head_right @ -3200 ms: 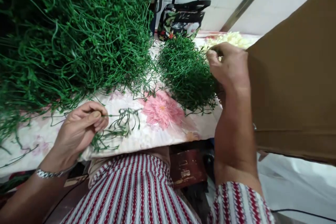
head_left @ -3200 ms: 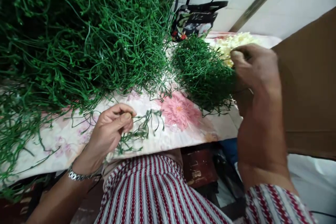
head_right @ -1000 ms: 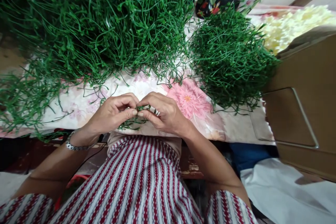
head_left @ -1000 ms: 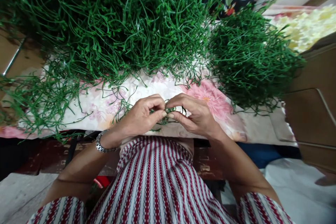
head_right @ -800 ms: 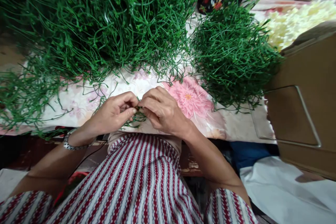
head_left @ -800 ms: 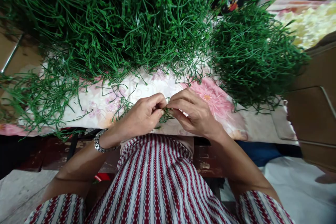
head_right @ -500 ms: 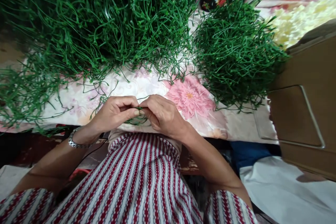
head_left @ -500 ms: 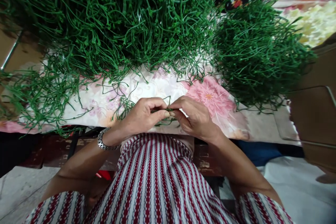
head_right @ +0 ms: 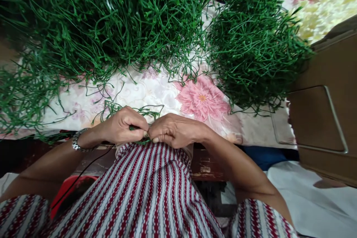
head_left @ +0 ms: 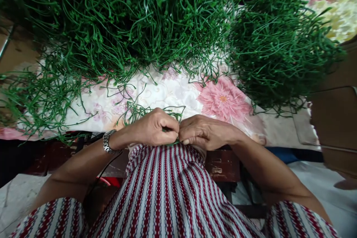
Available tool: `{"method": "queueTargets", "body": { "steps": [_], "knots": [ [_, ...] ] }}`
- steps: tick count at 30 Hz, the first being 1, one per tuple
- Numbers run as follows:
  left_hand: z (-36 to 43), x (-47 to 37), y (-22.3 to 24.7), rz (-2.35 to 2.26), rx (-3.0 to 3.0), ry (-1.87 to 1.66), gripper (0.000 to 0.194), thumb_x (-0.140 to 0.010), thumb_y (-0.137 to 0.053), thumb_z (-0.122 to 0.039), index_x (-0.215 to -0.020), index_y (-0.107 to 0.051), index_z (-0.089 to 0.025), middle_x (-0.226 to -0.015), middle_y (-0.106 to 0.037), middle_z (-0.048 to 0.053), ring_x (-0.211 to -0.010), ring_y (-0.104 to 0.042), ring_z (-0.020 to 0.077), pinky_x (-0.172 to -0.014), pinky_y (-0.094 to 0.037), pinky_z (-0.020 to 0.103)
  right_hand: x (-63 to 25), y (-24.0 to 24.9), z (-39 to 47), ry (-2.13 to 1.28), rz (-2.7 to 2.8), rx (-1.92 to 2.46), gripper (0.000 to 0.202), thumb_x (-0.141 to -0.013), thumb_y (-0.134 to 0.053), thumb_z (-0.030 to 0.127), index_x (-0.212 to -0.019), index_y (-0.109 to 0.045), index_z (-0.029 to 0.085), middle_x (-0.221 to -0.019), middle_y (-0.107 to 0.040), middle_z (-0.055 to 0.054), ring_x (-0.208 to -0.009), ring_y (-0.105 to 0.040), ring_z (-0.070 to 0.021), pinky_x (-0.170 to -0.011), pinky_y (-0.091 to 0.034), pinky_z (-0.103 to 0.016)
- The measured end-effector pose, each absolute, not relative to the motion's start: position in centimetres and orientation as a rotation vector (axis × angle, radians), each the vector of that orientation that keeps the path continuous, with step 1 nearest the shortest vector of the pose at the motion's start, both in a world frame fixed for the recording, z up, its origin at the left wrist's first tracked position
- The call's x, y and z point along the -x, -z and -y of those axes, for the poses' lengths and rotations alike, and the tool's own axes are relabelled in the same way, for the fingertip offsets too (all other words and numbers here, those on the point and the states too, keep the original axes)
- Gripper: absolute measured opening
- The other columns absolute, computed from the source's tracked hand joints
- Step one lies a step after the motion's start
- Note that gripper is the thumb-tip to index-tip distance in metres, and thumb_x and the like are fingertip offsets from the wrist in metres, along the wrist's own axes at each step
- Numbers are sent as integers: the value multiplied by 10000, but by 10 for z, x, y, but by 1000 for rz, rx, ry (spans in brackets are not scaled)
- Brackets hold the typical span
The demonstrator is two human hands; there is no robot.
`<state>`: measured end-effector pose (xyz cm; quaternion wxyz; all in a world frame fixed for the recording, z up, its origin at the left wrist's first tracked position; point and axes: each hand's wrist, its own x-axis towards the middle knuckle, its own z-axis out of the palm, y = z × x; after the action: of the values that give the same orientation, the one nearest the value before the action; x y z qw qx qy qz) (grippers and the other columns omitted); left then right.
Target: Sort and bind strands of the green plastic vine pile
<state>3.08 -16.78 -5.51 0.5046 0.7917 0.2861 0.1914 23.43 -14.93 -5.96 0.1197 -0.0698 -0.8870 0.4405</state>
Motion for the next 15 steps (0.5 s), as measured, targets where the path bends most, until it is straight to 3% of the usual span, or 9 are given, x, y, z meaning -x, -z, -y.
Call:
{"method": "queueTargets", "body": {
  "steps": [5,10,13,15],
  "knots": [
    [164,-29,54,-905,-1711,-587,150,-779,-548,-218,-696,-639,-131,-601,-575,2,-547,-480,78,-526,-369,186,-238,58,145,-1088,2116,731,167,-903,-422,226,-840,-546,133,-721,-529,-19,-655,-501,-84,-620,-400,-206],
    [167,-38,59,-1040,-1673,-765,170,-774,-544,-186,-625,-591,-118,-567,-538,-22,-557,-472,66,-543,-367,171,-222,62,161,-908,2165,831,223,-893,-448,319,-1012,-506,140,-897,-570,-71,-801,-540,-124,-687,-434,-237],
    [169,-40,63,-1076,-1643,-773,213,-786,-524,-190,-589,-562,-119,-534,-492,-35,-529,-439,56,-515,-347,161,-215,66,172,-816,2221,933,242,-895,-448,309,-1074,-462,147,-875,-579,-53,-731,-545,-106,-615,-415,-208],
    [169,-38,63,-1049,-1678,-737,220,-804,-505,-198,-604,-558,-122,-540,-479,-36,-521,-425,54,-507,-337,162,-215,65,176,-756,2249,985,190,-902,-434,286,-1015,-487,143,-792,-572,-30,-649,-522,-91,-570,-382,-197]
  ]
}}
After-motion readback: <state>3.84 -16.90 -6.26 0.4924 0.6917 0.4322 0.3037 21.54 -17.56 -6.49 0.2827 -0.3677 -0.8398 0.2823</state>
